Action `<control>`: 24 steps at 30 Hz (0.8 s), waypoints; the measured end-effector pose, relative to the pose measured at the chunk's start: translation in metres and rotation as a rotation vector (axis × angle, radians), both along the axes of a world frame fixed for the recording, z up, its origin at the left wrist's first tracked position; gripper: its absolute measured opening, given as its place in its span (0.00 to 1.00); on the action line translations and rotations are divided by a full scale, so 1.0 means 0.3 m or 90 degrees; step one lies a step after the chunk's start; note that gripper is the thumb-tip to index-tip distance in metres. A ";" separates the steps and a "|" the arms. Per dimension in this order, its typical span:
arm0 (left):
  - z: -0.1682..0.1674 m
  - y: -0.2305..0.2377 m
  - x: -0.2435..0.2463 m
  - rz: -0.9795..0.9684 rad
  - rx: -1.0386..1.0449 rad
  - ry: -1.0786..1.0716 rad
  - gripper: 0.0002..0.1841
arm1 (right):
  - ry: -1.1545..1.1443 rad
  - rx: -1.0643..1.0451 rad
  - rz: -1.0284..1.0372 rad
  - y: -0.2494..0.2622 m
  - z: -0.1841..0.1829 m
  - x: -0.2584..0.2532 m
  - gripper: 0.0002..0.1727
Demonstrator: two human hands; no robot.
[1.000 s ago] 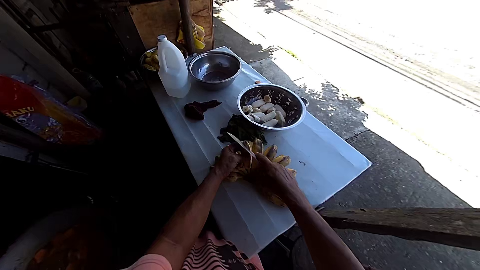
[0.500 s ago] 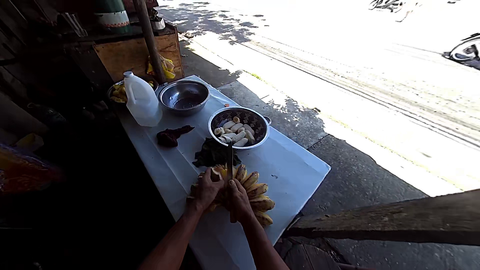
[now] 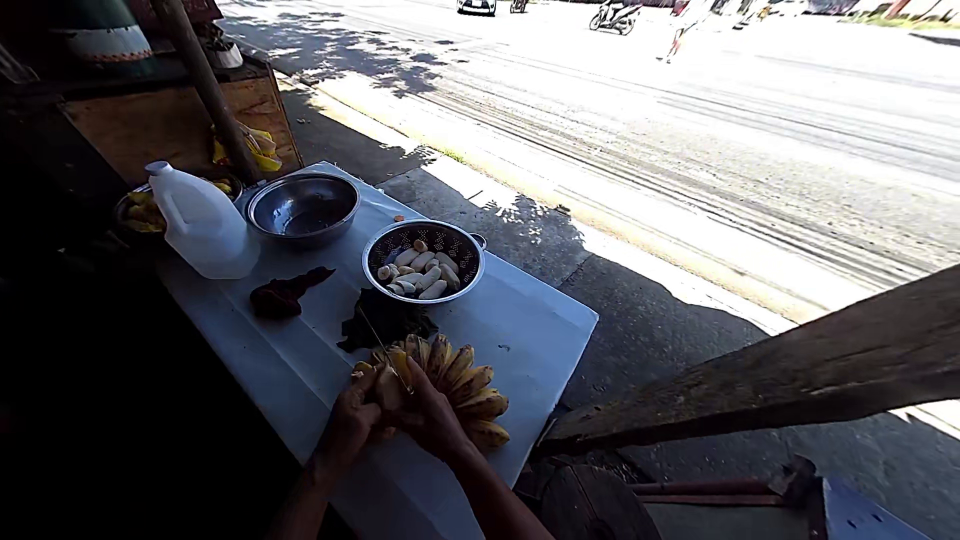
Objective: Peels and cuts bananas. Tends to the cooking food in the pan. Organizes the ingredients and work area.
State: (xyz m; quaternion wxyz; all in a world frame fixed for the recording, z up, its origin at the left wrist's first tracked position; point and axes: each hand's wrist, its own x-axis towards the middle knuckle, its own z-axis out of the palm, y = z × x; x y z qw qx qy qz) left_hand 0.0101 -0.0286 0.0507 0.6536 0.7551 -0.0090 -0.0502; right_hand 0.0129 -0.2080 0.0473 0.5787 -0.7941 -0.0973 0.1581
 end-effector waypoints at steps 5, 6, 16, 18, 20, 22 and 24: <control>-0.017 0.007 -0.034 0.379 -0.153 0.186 0.33 | 0.257 0.390 0.037 -0.032 0.086 0.044 0.30; -0.019 0.009 -0.019 0.412 -0.199 0.267 0.29 | 0.244 0.405 -0.006 -0.028 0.119 0.084 0.27; -0.029 0.057 0.073 0.363 -0.265 0.416 0.13 | 0.122 0.307 -0.023 -0.006 0.134 0.138 0.28; -0.027 0.020 0.080 0.300 -0.298 0.383 0.26 | 0.145 0.292 -0.006 -0.005 0.081 0.105 0.28; -0.039 -0.020 0.116 0.303 -0.343 0.379 0.28 | 0.157 0.280 -0.006 -0.020 0.068 0.090 0.27; -0.054 -0.061 0.153 0.360 -0.339 0.396 0.15 | 0.122 0.198 -0.004 -0.050 0.075 0.082 0.26; -0.071 -0.062 0.163 0.338 -0.339 0.378 0.13 | 0.019 0.001 0.018 -0.086 0.070 0.081 0.25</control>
